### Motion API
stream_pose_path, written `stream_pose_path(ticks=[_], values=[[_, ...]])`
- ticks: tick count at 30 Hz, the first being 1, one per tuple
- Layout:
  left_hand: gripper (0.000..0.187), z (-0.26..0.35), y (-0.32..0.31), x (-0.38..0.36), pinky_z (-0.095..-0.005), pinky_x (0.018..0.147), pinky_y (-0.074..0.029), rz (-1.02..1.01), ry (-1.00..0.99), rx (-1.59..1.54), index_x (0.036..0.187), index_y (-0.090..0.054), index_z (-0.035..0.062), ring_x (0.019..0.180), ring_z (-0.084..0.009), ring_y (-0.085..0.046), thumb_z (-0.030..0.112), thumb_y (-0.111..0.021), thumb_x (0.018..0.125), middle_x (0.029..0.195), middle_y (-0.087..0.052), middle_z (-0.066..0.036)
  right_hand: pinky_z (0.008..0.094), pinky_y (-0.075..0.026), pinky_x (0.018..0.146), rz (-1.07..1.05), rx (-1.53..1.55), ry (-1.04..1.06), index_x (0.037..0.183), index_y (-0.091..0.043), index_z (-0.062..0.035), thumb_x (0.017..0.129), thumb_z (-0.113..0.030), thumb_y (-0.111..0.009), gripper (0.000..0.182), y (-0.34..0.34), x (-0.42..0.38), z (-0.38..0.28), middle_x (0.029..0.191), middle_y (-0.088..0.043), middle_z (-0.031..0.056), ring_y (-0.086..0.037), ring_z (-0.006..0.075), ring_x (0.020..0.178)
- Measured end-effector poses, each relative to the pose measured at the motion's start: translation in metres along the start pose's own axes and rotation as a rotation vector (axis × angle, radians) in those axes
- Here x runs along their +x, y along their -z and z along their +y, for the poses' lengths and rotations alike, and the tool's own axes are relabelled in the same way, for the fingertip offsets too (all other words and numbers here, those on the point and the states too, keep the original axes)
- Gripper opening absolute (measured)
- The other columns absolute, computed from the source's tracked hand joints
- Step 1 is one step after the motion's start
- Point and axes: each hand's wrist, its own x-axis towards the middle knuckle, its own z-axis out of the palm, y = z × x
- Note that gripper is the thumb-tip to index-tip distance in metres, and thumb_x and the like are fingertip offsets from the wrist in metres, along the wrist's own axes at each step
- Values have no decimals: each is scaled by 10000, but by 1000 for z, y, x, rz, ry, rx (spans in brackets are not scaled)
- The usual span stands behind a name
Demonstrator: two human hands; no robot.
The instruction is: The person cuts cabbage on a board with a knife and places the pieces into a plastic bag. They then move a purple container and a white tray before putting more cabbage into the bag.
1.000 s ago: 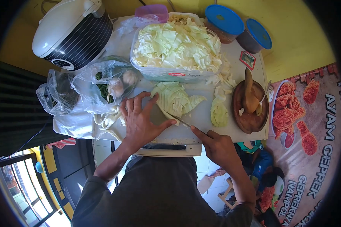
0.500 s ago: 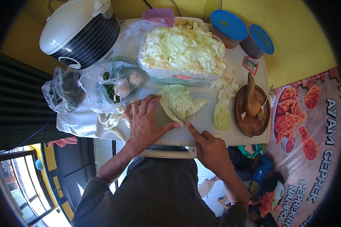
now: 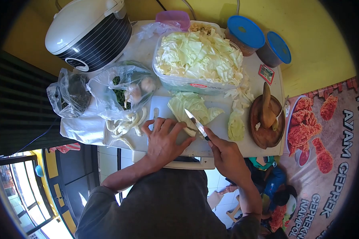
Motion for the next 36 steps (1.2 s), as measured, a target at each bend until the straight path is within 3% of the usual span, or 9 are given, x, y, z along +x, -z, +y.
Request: stream_pose_path(ticks=[7,13,19,22,28,35,36], values=[[375,-6,10,5,-556,917,-338,-29,-1,-15,1050,-710,150,1054,-250,-573,401,-831,800,997,-623,-42,449,-556,764,84,-71,64,1546,-518,-100,969,45,-589,599,-17,0,18,909,-701,273,-715,437,812],[233,-18,20,3,-477,836,-413,-60,51,-67,1020,-671,66,875,-327,-608,152,-736,814,966,-618,-140,464,-561,782,55,-29,-3,1554,-511,-115,972,39,-586,607,-17,-1,15,928,-709,269,-720,439,847],[319,-24,25,10,-494,812,-542,26,131,-164,1147,-686,28,928,-372,-666,72,-740,836,977,-658,-148,469,-559,785,50,-67,21,1555,-508,-112,971,42,-585,608,-14,-1,15,939,-709,266,-714,443,843],[354,-25,16,14,-464,762,-572,25,79,-178,1204,-707,21,844,-350,-690,45,-725,852,970,-660,-151,469,-559,789,67,-67,42,1552,-510,-110,970,43,-585,607,-15,-1,15,946,-709,267,-713,444,844],[317,-41,28,15,-422,642,-579,9,157,-222,1180,-741,15,677,-311,-692,-5,-704,865,938,-659,-157,473,-555,786,61,-80,29,1546,-514,-93,968,40,-588,598,-13,0,13,949,-708,270,-711,442,841],[317,-43,39,16,-366,685,-603,-13,199,-202,1229,-713,23,784,-257,-738,5,-728,913,960,-677,-132,466,-560,777,85,-60,55,1542,-523,-99,972,38,-587,589,-15,0,14,932,-710,272,-715,441,832],[321,-44,46,15,-399,705,-595,-10,194,-219,1229,-702,18,813,-293,-723,2,-721,909,969,-671,-149,465,-560,776,90,-58,51,1540,-525,-99,972,37,-589,587,-16,-1,16,929,-710,273,-716,440,831]])
